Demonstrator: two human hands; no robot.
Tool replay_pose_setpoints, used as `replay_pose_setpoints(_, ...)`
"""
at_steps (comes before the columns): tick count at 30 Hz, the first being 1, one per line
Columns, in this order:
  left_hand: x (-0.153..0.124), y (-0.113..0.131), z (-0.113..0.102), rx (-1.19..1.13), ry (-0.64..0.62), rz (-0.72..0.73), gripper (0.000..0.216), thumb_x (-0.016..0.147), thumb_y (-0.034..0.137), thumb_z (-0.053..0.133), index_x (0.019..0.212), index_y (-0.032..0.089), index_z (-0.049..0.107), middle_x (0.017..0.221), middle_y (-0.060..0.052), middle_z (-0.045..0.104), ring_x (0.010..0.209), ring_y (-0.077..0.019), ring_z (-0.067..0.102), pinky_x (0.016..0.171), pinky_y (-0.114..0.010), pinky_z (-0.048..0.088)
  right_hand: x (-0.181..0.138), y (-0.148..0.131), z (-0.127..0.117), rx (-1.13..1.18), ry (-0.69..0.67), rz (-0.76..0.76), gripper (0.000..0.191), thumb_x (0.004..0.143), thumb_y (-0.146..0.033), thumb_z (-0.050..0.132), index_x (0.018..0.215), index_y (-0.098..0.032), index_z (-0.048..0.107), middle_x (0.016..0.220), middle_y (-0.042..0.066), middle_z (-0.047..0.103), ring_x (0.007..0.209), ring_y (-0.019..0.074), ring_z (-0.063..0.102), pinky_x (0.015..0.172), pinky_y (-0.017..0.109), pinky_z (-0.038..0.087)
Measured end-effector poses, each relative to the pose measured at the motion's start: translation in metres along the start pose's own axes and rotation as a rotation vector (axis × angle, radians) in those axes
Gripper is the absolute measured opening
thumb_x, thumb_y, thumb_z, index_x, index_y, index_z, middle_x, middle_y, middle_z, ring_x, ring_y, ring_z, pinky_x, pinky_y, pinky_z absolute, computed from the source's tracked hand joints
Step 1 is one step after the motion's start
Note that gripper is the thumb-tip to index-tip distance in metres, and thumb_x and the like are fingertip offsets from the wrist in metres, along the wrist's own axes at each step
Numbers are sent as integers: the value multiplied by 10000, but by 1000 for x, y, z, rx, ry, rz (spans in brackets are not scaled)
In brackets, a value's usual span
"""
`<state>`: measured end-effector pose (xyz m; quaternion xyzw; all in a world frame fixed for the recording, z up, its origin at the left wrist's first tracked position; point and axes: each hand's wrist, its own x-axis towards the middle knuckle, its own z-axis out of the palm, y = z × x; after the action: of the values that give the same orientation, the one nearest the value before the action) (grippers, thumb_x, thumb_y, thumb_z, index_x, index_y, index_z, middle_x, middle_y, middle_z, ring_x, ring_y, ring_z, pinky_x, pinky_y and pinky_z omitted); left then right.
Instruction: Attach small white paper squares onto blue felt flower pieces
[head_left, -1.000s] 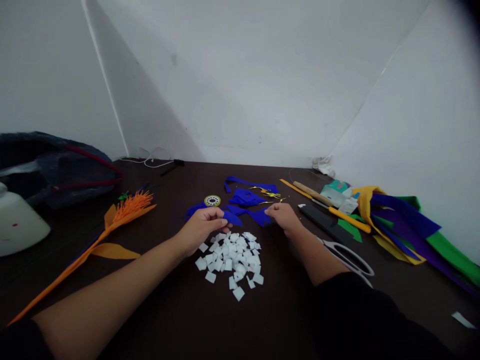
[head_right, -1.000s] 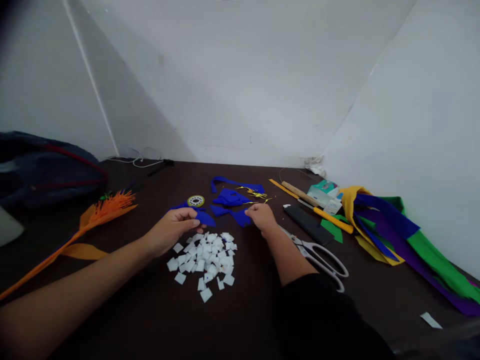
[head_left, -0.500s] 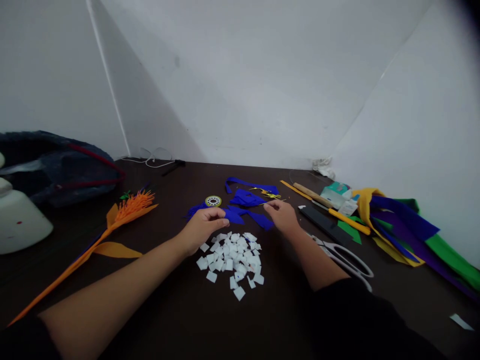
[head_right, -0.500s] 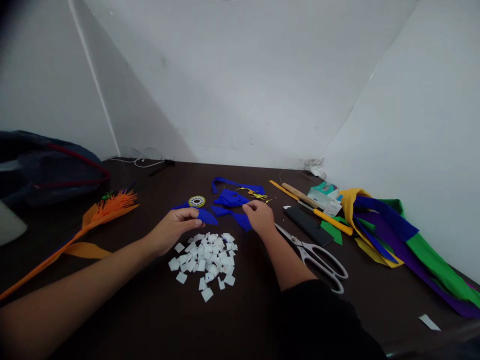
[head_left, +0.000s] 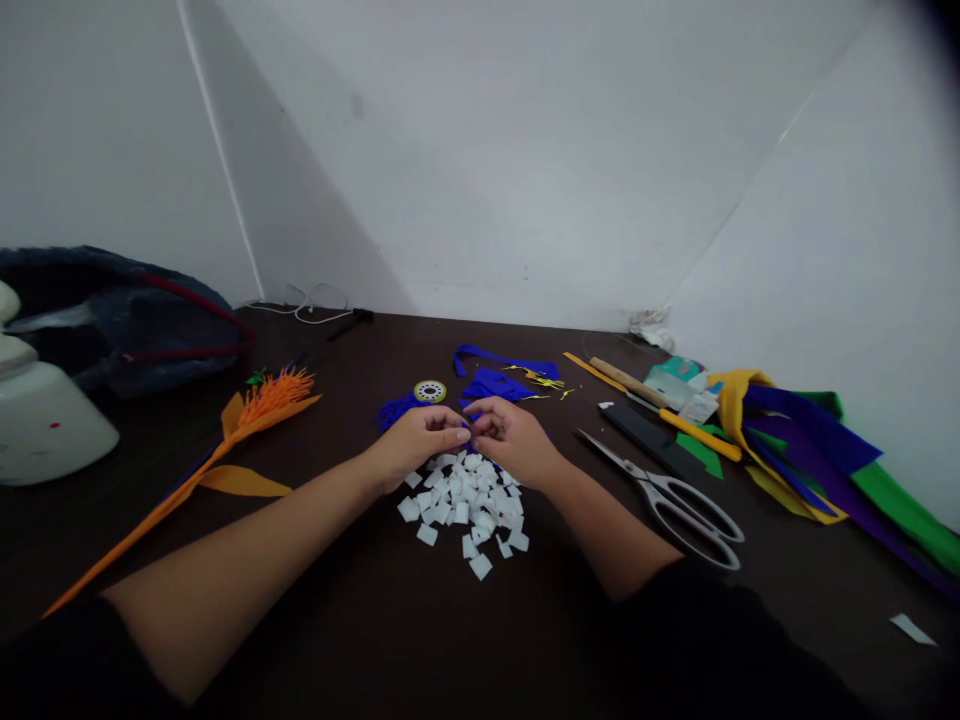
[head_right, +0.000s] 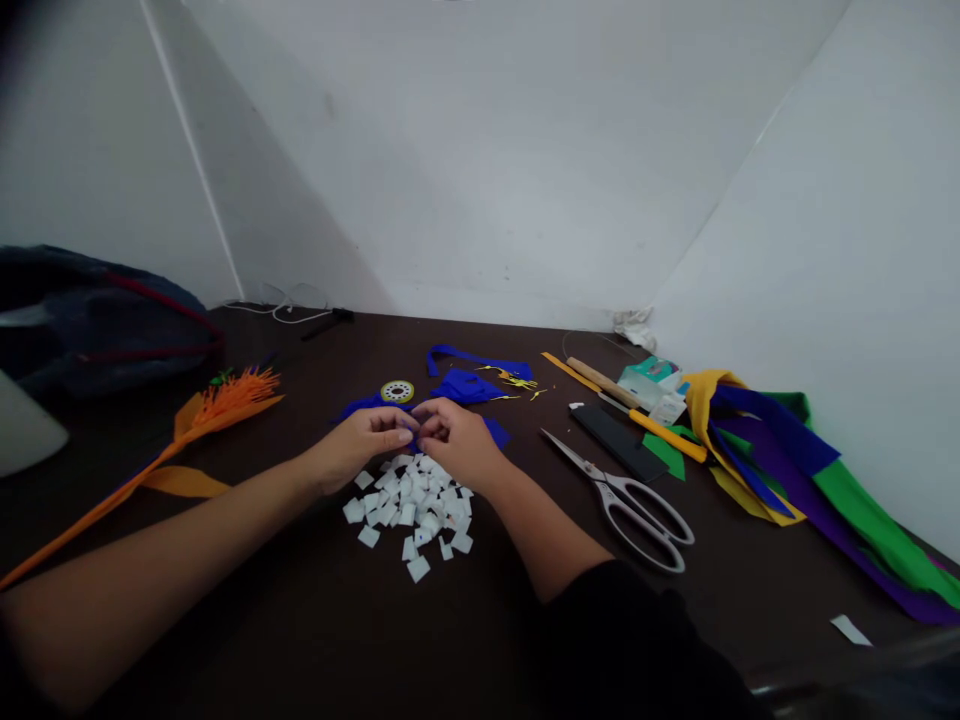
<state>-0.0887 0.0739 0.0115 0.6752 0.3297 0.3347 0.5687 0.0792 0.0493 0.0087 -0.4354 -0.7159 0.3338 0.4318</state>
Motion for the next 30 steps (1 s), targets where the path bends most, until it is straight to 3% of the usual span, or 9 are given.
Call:
replay_pose_setpoints(4,2,0,-3,32,17,-9,153,647,272,597,721,142,567,583,15,524,532,-78,456,521,-214,355,8,1,-7,-246,-108,-30,362,647,-71,528,985,-201,515,678,-22,574,581,87,516,570,220,414)
replay_pose_setpoints(9,5,-3,-5,43,9,-21,233,650,313,587,818,151,577,734,-28,575,627,-107,506,568,-233,391,14,4,-8,-326,-164,-99,343,656,-80,544,975,-203,520,681,-25,589,593,88,529,587,217,416)
replay_pose_setpoints(13,8,-8,-6,273,24,-27,158,618,283,600,706,153,587,586,2,546,519,-97,467,492,-218,352,12,3,-11,-290,-146,-120,322,684,-105,531,994,-192,516,703,-17,594,599,86,528,588,212,418)
replay_pose_setpoints(16,8,-9,-7,381,106,-30,119,645,279,558,650,162,573,512,17,515,463,-93,436,449,-213,319,8,5,-25,-362,-106,-132,188,703,-145,532,883,-175,577,746,3,589,649,95,524,619,222,414)
replay_pose_setpoints(19,7,-8,-7,368,187,-12,108,654,269,544,630,164,558,498,20,516,470,-95,449,466,-213,331,3,12,-44,-531,-267,-144,115,677,-128,549,746,-171,630,725,6,575,653,99,510,626,222,398)
replay_pose_setpoints(23,7,-8,-7,334,224,1,116,659,272,541,627,161,553,489,23,508,463,-91,446,472,-213,334,-2,22,-51,-649,-442,-133,269,635,-100,564,880,-187,633,768,16,572,669,108,511,623,219,390)
replay_pose_setpoints(30,6,-11,-7,272,212,7,115,664,273,552,645,160,555,495,26,505,456,-86,446,458,-208,333,-1,27,-45,-639,-378,-79,136,655,-110,539,729,-172,635,730,12,591,634,104,512,615,219,376)
